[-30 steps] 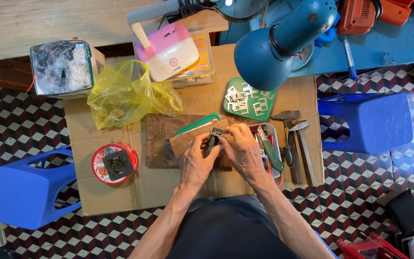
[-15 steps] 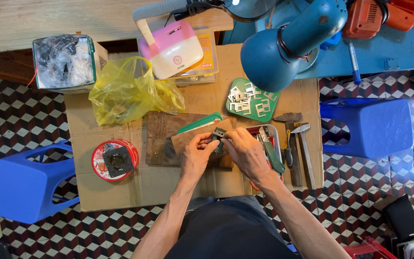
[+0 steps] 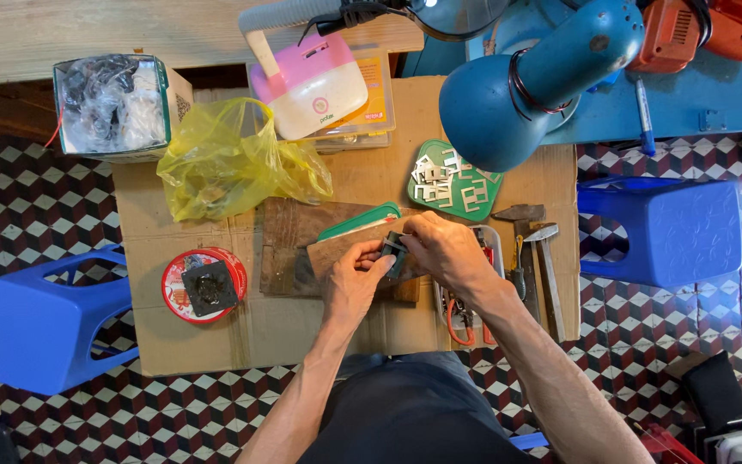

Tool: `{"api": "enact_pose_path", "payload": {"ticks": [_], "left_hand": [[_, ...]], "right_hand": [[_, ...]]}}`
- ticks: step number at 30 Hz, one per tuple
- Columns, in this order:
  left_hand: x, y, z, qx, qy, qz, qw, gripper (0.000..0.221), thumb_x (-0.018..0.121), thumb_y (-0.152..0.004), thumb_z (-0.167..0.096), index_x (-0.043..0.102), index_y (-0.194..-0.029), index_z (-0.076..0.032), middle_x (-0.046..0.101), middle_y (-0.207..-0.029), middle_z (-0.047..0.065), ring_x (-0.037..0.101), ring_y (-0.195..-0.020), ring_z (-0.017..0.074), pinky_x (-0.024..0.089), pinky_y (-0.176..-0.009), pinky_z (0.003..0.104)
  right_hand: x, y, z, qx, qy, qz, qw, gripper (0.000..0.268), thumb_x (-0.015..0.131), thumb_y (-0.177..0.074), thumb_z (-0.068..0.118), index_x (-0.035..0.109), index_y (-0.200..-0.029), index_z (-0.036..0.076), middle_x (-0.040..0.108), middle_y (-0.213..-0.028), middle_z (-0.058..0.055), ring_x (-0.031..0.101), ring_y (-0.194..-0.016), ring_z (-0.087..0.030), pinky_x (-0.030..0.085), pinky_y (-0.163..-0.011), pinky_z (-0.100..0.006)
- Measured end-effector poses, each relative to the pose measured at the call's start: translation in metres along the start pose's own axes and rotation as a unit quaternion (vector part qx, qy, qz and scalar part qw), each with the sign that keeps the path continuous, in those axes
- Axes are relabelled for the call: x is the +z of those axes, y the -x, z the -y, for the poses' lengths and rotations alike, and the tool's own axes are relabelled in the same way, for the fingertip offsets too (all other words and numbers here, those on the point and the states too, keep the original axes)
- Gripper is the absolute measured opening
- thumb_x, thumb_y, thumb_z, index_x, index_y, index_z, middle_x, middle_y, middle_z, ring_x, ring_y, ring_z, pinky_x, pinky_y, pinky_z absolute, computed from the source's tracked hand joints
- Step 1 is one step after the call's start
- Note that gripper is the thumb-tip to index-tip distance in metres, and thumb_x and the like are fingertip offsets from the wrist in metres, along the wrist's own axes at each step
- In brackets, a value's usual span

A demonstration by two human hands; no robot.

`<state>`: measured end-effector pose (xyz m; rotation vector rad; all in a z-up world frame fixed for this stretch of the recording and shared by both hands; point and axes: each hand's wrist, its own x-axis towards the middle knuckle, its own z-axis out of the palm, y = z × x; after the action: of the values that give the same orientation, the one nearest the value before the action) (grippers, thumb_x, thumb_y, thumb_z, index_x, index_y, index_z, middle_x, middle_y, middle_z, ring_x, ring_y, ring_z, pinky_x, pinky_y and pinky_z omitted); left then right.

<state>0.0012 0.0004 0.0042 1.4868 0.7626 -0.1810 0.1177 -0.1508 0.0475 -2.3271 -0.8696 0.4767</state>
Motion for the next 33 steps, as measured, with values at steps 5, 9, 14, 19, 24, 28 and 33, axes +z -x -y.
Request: {"api": "enact_pose_path", "payload": {"ticks": [5,9,14,19,24,28,33], "left_hand": [[0.001,-0.001,0.003,0.013,0.011,0.006,1.000,0.034,0.080,-0.086,-0.017,0.074,-0.117,-0.003,0.072,-0.084,-0.001,0.063,-0.076,0.0045,0.055,-0.069,0.021],[0.001,-0.002,0.005,0.018,-0.007,0.005,1.000,0.037,0.080,-0.085,-0.019,0.073,-0.118,-0.004,0.074,-0.086,-0.001,0.067,-0.077,0.0044,0.057,-0.071,0.021],[0.002,-0.004,0.007,0.015,0.001,0.008,1.000,0.038,0.081,-0.086,-0.020,0.072,-0.117,-0.002,0.074,-0.086,0.001,0.066,-0.077,0.0060,0.057,-0.071,0.023],[0.002,-0.004,0.002,0.009,-0.006,0.010,1.000,0.036,0.081,-0.086,-0.019,0.072,-0.117,-0.003,0.075,-0.086,0.000,0.067,-0.077,0.0059,0.057,-0.072,0.023],[0.001,-0.002,-0.001,-0.023,-0.025,0.005,0.999,0.036,0.079,-0.085,-0.020,0.073,-0.118,-0.007,0.074,-0.086,-0.001,0.066,-0.076,0.0053,0.054,-0.070,0.022],[0.004,-0.002,-0.002,-0.014,0.005,-0.001,1.000,0.037,0.079,-0.084,-0.020,0.073,-0.118,-0.006,0.073,-0.084,-0.001,0.065,-0.075,0.0050,0.055,-0.068,0.022],[0.001,0.001,-0.007,-0.009,-0.015,0.000,1.000,0.037,0.080,-0.084,-0.021,0.074,-0.117,-0.006,0.072,-0.082,-0.002,0.064,-0.074,0.0049,0.054,-0.067,0.021]], "right_hand": [[-0.002,-0.010,-0.001,-0.006,0.046,0.054,0.997,0.020,0.071,-0.089,0.019,0.065,-0.097,0.002,0.069,-0.094,-0.018,0.069,-0.084,-0.037,0.055,-0.073,-0.047],[-0.001,-0.019,0.000,0.029,0.051,0.090,0.994,0.017,0.069,-0.086,0.015,0.065,-0.093,0.001,0.070,-0.085,-0.019,0.069,-0.078,-0.039,0.055,-0.070,-0.049],[0.004,-0.036,-0.003,0.008,0.119,0.134,0.984,0.014,0.068,-0.085,0.014,0.064,-0.087,0.001,0.068,-0.075,-0.020,0.069,-0.072,-0.039,0.056,-0.066,-0.050],[-0.004,-0.039,-0.002,0.008,0.114,0.133,0.985,0.019,0.072,-0.084,0.018,0.063,-0.090,0.001,0.069,-0.081,-0.019,0.068,-0.077,-0.038,0.054,-0.067,-0.048],[-0.002,0.009,0.023,0.058,0.006,-0.032,0.998,0.023,0.075,-0.087,0.019,0.062,-0.097,0.002,0.062,-0.089,-0.014,0.066,-0.073,-0.030,0.054,-0.066,-0.039],[0.013,0.029,0.035,-0.012,0.049,-0.115,0.992,0.019,0.075,-0.088,0.012,0.063,-0.099,0.003,0.060,-0.089,-0.014,0.064,-0.083,-0.032,0.053,-0.069,-0.040],[0.015,0.030,0.033,-0.015,0.074,-0.104,0.992,0.014,0.071,-0.092,0.010,0.062,-0.099,0.003,0.059,-0.088,-0.013,0.063,-0.082,-0.031,0.053,-0.069,-0.040]]}}
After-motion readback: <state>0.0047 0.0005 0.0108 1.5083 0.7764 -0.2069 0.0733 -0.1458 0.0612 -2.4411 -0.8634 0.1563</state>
